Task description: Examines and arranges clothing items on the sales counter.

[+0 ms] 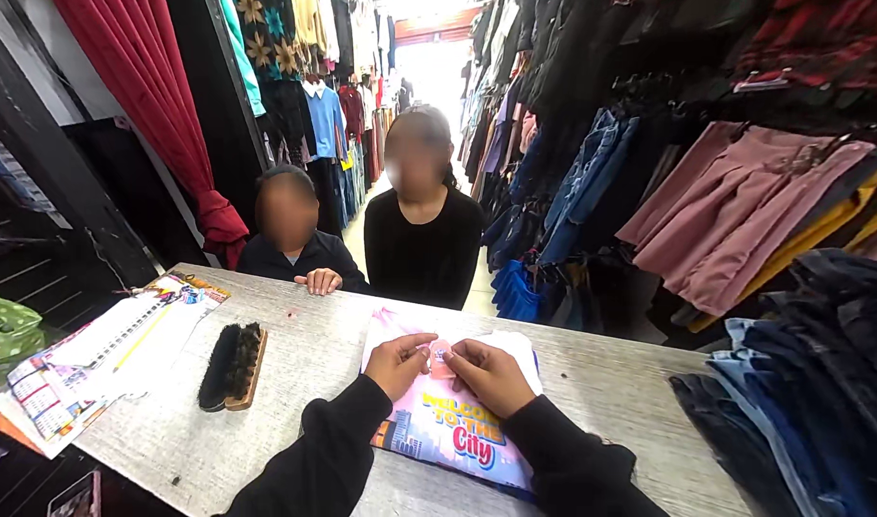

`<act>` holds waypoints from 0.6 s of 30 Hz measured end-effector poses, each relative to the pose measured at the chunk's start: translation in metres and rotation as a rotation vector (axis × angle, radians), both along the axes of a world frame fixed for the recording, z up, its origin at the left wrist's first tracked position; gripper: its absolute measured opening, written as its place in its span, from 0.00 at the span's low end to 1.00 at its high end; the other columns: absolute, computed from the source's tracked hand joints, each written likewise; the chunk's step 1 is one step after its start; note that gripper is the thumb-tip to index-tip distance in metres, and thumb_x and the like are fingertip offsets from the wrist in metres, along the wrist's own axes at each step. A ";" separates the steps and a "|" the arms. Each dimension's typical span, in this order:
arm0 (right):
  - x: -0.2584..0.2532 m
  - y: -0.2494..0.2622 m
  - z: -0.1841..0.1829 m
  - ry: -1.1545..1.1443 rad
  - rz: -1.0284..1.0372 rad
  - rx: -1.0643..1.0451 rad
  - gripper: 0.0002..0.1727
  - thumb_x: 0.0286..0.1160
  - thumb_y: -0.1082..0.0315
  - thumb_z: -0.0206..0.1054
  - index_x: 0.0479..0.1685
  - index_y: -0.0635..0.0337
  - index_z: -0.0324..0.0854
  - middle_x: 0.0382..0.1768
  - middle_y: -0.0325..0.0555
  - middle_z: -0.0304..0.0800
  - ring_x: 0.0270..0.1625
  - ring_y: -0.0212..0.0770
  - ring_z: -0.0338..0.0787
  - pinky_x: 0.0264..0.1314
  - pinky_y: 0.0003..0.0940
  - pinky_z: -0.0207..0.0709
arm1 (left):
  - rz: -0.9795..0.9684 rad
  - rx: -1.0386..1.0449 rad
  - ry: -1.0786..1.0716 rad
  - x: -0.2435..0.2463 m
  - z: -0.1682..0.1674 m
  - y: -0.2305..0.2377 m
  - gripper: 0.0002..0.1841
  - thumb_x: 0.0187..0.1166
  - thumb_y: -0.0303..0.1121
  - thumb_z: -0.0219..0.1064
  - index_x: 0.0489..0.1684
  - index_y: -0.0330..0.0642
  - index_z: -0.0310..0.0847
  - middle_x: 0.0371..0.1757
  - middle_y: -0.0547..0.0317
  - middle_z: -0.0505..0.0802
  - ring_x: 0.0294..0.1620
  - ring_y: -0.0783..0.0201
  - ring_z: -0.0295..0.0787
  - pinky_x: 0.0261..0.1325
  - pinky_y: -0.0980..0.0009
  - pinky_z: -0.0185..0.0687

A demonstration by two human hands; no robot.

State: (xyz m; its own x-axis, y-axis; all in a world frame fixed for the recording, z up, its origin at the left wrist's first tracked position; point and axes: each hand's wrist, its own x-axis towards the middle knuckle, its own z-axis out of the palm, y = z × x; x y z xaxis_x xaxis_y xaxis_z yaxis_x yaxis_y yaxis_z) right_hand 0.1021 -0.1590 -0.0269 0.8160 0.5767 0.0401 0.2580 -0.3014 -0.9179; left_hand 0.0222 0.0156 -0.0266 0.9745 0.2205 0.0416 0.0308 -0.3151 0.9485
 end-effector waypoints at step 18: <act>0.001 0.000 -0.013 -0.072 -0.040 0.054 0.07 0.79 0.65 0.67 0.36 0.55 0.86 0.20 0.36 0.89 0.19 0.29 0.86 0.23 0.26 0.81 | -0.088 0.022 0.020 -0.002 0.005 -0.001 0.19 0.91 0.34 0.56 0.73 0.36 0.81 0.42 0.50 0.95 0.38 0.69 0.89 0.51 0.69 0.84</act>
